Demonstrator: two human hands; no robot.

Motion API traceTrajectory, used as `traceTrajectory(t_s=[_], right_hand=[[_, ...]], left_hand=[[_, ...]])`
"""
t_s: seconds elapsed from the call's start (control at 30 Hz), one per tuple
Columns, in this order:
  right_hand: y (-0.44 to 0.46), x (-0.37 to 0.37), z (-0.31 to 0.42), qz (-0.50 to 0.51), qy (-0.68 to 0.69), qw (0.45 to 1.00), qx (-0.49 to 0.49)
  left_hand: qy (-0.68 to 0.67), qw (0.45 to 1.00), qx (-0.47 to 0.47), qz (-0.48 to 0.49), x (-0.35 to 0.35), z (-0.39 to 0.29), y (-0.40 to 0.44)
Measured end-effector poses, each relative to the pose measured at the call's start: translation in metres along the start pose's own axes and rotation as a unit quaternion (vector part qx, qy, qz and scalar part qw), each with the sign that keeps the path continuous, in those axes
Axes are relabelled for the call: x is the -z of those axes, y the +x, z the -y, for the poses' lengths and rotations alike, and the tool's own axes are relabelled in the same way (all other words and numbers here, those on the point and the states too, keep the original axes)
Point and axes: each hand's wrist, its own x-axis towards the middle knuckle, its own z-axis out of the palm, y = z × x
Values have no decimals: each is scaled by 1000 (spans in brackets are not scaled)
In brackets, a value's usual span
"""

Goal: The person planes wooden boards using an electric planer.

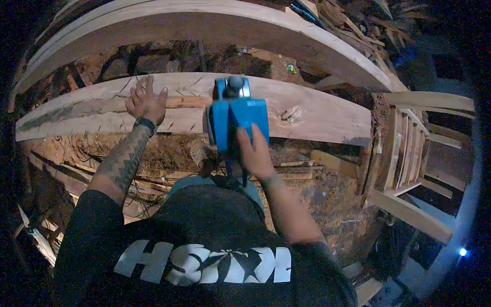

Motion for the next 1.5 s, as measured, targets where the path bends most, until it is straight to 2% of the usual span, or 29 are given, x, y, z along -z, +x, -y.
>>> traceTrajectory(t_s=[0.07,0.17,0.2,0.3,0.37,0.43,0.53,0.63,0.67,0.7,0.8,0.9,0.97,1.03,1.13,1.23,1.3,1.37,1.5], right_hand=[[-55,-3,-3,-35,-77,996,23],[-84,-10,2,-14,-33,999,1],[-82,-15,-11,-27,-9,999,-37],[-28,-24,3,-51,-58,997,22],[19,-34,18,-75,-29,995,67],[57,-41,27,-108,-34,991,73],[75,-47,22,-102,-1,994,44],[14,-43,14,-105,-39,992,56],[-16,-42,10,-104,-46,993,30],[-42,-41,7,-100,-54,993,5],[-78,-39,6,-107,-55,993,8],[-32,-30,5,-109,-89,990,7],[18,-25,20,-138,-82,986,45],[64,-21,19,-166,-87,979,78],[80,-12,32,-166,-81,980,79],[47,-7,10,-173,-89,979,63],[-8,0,7,-164,-48,984,46],[-61,7,-17,-167,-70,983,3],[-81,19,-13,-157,-91,983,-3]], left_hand=[[-4,1000,4,5,0,-2,2],[9,1000,7,23,6,-2,3],[9,999,6,30,8,-2,3],[10,999,2,33,3,-2,2],[8,999,-2,37,5,-1,4],[3,998,-4,55,8,-1,2],[17,998,-5,64,10,-2,2],[18,999,-14,46,1,2,3],[0,1000,-21,19,-8,4,2],[5,999,-20,29,-6,2,3],[14,999,-5,47,2,1,1],[11,999,-12,28,-5,1,2],[18,1000,-24,7,-11,5,2],[21,999,-12,28,-7,2,4],[22,999,-12,33,-3,2,1],[18,999,-17,20,-8,3,1],[10,1000,-25,3,-19,6,7],[-1,1000,-28,-14,-35,13,10],[12,1000,-15,15,-7,0,2]])
